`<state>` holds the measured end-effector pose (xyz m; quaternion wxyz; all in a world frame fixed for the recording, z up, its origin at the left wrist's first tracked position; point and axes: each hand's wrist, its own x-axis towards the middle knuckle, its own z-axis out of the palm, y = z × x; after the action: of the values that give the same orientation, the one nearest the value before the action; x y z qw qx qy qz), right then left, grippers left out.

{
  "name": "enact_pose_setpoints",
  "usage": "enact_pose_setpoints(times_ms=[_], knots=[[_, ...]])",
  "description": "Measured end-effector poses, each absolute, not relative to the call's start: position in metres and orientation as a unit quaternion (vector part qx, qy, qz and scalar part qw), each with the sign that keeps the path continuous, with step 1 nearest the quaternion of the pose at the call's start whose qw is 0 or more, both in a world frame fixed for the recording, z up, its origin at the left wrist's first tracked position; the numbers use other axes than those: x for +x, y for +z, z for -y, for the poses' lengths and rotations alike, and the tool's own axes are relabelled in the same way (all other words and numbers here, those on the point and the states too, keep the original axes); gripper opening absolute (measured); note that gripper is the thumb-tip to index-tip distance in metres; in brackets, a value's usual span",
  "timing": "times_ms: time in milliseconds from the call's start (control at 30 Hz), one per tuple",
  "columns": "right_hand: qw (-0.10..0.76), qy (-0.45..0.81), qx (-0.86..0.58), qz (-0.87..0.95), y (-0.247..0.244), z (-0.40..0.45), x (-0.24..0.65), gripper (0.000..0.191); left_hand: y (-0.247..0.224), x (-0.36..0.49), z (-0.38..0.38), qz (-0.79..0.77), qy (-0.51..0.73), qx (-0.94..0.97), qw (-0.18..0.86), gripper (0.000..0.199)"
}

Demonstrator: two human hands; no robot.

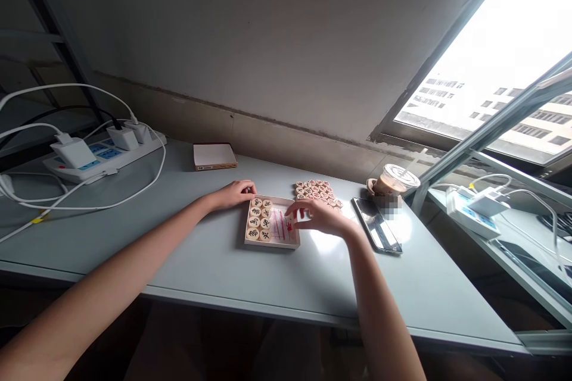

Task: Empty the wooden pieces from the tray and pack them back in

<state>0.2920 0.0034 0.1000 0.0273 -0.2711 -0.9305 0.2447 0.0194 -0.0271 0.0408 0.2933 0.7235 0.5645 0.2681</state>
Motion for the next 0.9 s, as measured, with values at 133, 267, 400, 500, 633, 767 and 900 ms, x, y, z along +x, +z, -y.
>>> enact_pose_setpoints(times_ms=[133,267,400,500,633,767,900], knots=[[0.094,0.088,-0.289,0.949,0.083,0.01,0.264,0.029,0.046,0.022,0.031,-0.556,0.278,0.722,0.304,0.026],[0.114,-0.013,-0.277,0.954,0.071,0.014,0.248,0.035,0.049,0.022,0.031,-0.549,0.285,0.726,0.302,0.025],[0.116,-0.033,-0.27,0.955,0.067,0.009,0.242,0.03,0.048,0.02,0.029,-0.536,0.284,0.735,0.303,0.026],[0.124,-0.029,-0.267,0.955,0.066,0.005,0.241,0.024,0.046,0.019,0.027,-0.53,0.278,0.742,0.302,0.029],[0.134,-0.008,-0.26,0.956,0.069,0.001,0.24,0.023,0.046,0.018,0.026,-0.53,0.271,0.745,0.303,0.032],[0.148,0.042,-0.272,0.95,0.078,-0.013,0.245,0.025,0.049,0.01,0.027,-0.537,0.256,0.739,0.315,0.031],[0.183,0.062,-0.348,0.918,0.081,-0.041,0.253,0.027,0.052,0.004,0.028,-0.558,0.255,0.723,0.319,0.031]])
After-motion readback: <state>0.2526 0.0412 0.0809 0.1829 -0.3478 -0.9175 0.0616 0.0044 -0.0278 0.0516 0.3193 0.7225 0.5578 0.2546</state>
